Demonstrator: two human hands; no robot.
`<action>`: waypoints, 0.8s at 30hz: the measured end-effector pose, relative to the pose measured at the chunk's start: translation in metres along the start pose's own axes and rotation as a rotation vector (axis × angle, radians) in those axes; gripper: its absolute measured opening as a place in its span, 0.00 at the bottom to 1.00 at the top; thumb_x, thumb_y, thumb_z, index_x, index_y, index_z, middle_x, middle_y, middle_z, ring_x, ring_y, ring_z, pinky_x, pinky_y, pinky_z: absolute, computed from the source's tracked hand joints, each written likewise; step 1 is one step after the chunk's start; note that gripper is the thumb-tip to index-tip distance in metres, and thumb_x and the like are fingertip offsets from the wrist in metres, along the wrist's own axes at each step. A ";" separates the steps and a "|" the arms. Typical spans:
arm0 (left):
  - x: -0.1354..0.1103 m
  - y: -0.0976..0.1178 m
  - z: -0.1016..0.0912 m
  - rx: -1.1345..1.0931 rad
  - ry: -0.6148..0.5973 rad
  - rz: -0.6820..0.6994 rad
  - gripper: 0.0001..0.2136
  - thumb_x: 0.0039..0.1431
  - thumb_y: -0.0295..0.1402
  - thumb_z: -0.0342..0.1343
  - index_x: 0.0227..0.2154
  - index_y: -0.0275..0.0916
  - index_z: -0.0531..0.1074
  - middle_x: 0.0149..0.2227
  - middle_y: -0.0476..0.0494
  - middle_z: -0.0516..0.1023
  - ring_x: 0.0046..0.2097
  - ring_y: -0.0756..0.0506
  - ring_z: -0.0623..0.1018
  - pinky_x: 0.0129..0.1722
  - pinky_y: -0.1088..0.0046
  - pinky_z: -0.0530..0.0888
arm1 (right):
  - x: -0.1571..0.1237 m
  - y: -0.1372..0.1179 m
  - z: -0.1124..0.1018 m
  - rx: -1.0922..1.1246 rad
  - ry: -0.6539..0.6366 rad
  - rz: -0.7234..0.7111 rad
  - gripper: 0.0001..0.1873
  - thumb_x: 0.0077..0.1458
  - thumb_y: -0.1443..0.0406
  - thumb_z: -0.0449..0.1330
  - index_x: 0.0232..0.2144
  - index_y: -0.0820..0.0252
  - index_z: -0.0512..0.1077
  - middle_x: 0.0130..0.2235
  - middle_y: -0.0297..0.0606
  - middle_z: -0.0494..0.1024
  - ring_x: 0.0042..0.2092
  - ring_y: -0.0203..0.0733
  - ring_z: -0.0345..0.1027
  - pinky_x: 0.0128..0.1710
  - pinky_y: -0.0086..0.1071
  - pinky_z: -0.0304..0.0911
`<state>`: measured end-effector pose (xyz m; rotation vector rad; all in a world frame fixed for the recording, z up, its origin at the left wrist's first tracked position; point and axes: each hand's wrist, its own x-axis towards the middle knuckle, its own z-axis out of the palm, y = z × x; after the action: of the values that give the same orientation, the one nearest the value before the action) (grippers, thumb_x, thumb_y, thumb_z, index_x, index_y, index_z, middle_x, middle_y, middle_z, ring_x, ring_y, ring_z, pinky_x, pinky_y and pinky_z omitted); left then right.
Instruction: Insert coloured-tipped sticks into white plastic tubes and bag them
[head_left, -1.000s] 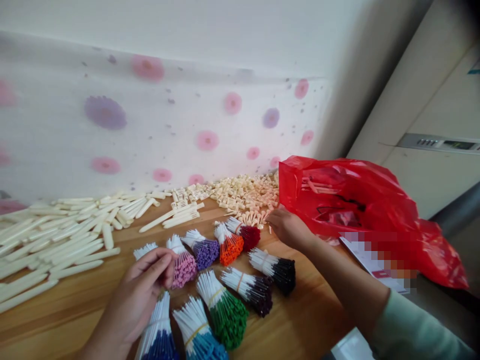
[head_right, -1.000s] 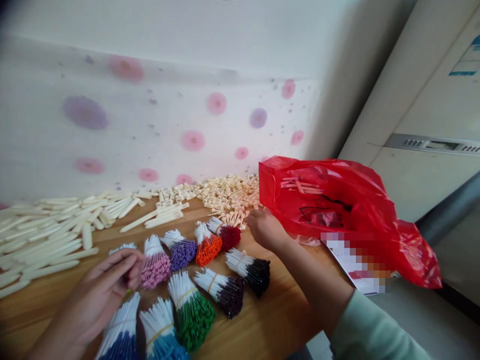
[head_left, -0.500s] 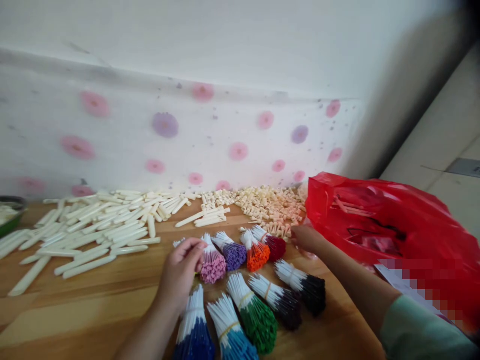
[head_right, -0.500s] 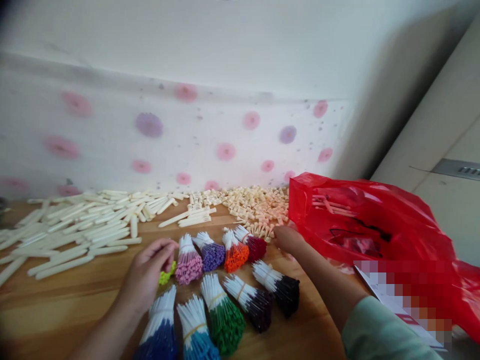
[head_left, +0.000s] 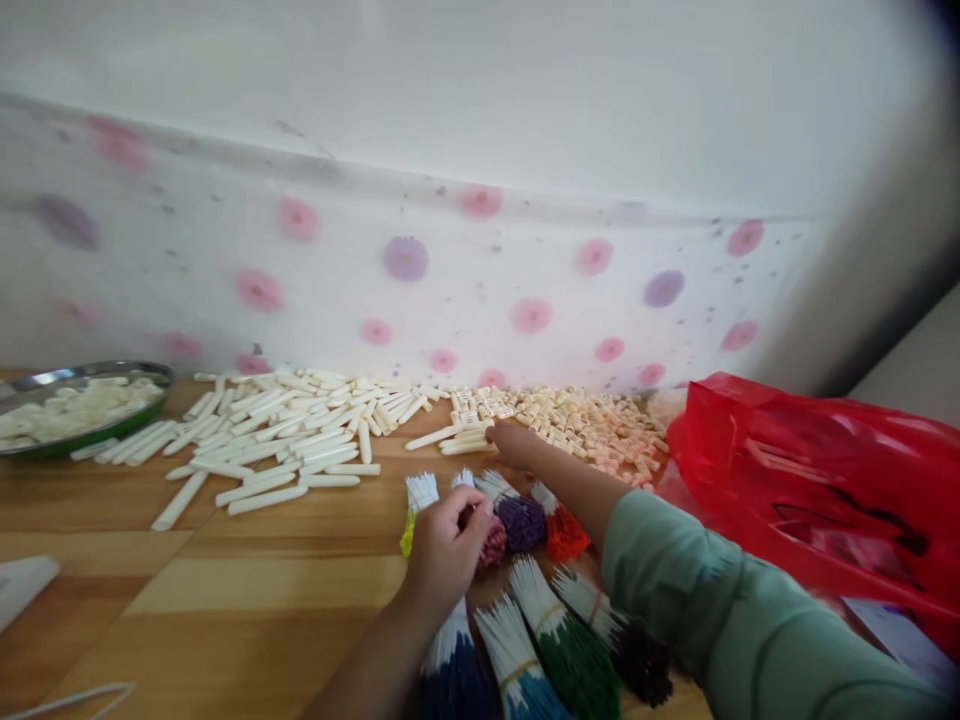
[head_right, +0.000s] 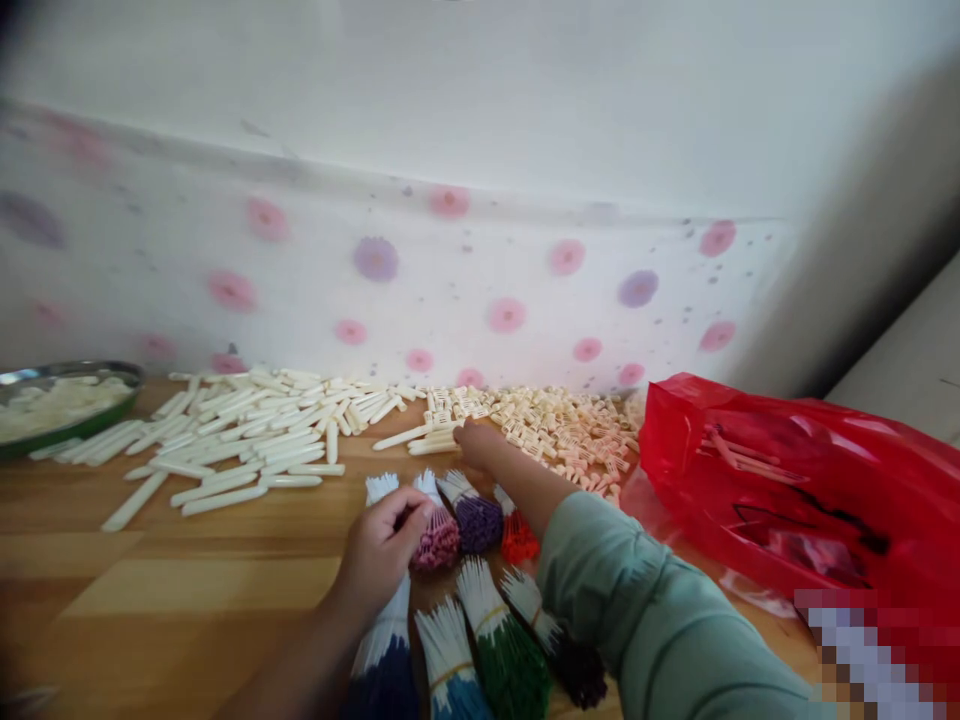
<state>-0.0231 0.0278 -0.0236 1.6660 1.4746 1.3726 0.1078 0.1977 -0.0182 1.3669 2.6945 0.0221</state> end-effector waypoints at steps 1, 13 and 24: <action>0.003 -0.004 -0.003 0.007 0.058 -0.015 0.10 0.56 0.36 0.50 0.25 0.38 0.71 0.23 0.50 0.73 0.28 0.48 0.72 0.29 0.77 0.67 | 0.004 -0.001 0.003 -0.001 -0.007 0.021 0.16 0.60 0.62 0.56 0.49 0.62 0.66 0.50 0.42 0.70 0.46 0.44 0.69 0.44 0.43 0.68; 0.022 0.004 -0.051 0.554 0.022 0.259 0.21 0.53 0.30 0.56 0.51 0.44 0.67 0.55 0.41 0.69 0.58 0.38 0.64 0.59 0.60 0.55 | -0.053 -0.023 -0.038 0.203 0.170 -0.147 0.14 0.59 0.60 0.57 0.44 0.62 0.69 0.43 0.39 0.74 0.42 0.41 0.69 0.43 0.40 0.65; 0.043 -0.046 -0.058 0.694 -0.088 -0.218 0.08 0.56 0.37 0.51 0.34 0.39 0.72 0.34 0.40 0.79 0.35 0.42 0.77 0.28 0.73 0.63 | -0.076 -0.076 -0.024 0.351 0.163 -0.297 0.10 0.46 0.69 0.64 0.35 0.60 0.75 0.33 0.36 0.78 0.34 0.38 0.69 0.32 0.27 0.58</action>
<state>-0.0989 0.0671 -0.0293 1.8397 2.1563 0.6881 0.0887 0.0924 0.0078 1.0586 3.1249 -0.4007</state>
